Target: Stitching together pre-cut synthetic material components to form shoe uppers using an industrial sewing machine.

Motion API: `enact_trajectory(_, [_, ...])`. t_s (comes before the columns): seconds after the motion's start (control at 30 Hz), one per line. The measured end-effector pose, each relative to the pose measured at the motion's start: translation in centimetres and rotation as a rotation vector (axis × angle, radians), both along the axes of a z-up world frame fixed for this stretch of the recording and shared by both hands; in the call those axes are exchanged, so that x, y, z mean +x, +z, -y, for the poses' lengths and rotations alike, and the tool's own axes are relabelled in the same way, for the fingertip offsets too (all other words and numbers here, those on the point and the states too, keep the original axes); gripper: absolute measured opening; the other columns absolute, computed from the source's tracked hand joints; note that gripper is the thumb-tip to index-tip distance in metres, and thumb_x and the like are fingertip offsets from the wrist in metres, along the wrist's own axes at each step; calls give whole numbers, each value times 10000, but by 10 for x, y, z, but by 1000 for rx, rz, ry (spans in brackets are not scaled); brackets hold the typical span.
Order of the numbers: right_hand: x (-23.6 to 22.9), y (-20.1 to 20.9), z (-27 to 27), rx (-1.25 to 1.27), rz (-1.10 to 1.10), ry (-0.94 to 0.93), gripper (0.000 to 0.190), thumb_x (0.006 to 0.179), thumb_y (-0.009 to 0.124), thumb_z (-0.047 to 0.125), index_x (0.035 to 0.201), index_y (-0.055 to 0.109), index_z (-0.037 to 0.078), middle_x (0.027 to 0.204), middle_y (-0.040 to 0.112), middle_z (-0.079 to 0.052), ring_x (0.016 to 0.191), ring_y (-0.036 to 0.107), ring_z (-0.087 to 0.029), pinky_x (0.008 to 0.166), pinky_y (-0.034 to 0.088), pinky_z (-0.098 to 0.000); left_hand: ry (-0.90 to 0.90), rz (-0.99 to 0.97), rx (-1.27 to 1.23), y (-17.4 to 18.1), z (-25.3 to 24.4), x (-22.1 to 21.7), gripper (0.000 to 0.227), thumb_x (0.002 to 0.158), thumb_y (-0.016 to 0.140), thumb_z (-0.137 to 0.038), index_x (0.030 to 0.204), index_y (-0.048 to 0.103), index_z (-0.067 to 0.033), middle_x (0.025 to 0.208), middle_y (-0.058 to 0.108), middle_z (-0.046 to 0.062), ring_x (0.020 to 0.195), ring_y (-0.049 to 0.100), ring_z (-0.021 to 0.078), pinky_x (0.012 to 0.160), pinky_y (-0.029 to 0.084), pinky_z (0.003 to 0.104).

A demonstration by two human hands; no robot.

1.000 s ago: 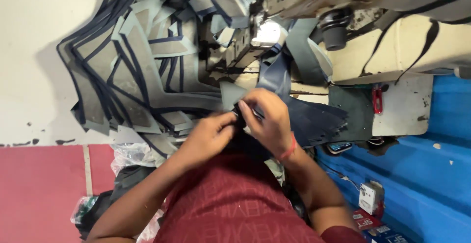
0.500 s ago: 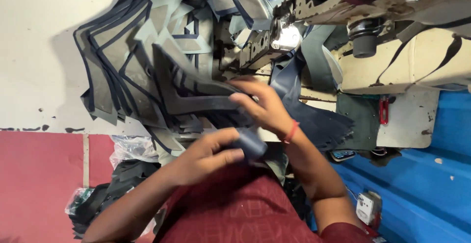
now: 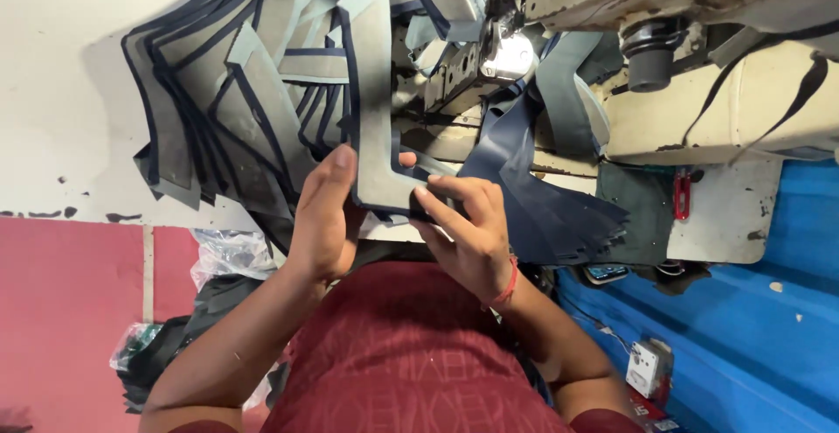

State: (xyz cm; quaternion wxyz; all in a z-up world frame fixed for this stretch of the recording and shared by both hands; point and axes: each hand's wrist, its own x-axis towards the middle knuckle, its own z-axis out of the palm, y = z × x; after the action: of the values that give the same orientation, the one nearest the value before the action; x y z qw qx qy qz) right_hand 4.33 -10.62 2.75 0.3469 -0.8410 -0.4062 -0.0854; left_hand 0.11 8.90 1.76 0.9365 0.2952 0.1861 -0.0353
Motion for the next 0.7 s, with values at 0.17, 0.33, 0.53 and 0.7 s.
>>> enact_trajectory(0.17, [-2, -9, -3, 34, -63, 1, 480, 798, 884, 64, 1242, 704, 90, 1275, 633, -116, 1113, 608, -290, 952, 496, -382, 18, 47, 247, -3, 0, -5, 256, 1088, 516, -138, 1242, 632, 32, 1183, 726, 120, 1038, 677, 154, 945, 540, 316])
enact_trajectory(0.33, [9, 1, -17, 193, -362, -2, 445, 907, 803, 68, 1312, 619, 40, 1323, 569, -156, 1173, 590, -293, 963, 524, -348, 38, 99, 315, -2, 0, -9, 230, 1097, 541, -128, 1221, 647, 35, 1174, 732, 119, 1083, 669, 137, 1007, 512, 292])
enact_trajectory(0.53, [44, -15, -5, 88, -575, 207, 155, 1010, 711, 162, 1045, 663, 19, 948, 662, -87, 913, 628, -235, 827, 512, -333, 77, 146, 332, -2, -8, -5, 204, 1098, 573, -110, 1229, 641, 32, 1160, 728, 134, 1098, 672, 174, 1034, 518, 327])
enact_trajectory(0.7, [22, -28, 12, 35, -1417, 398, 187, 1046, 625, 194, 1004, 659, 16, 873, 607, 14, 829, 527, -75, 737, 456, -277, 126, 96, 248, 5, -26, 18, 237, 1089, 509, -134, 1248, 614, 5, 1145, 738, 146, 1034, 717, 198, 930, 582, 326])
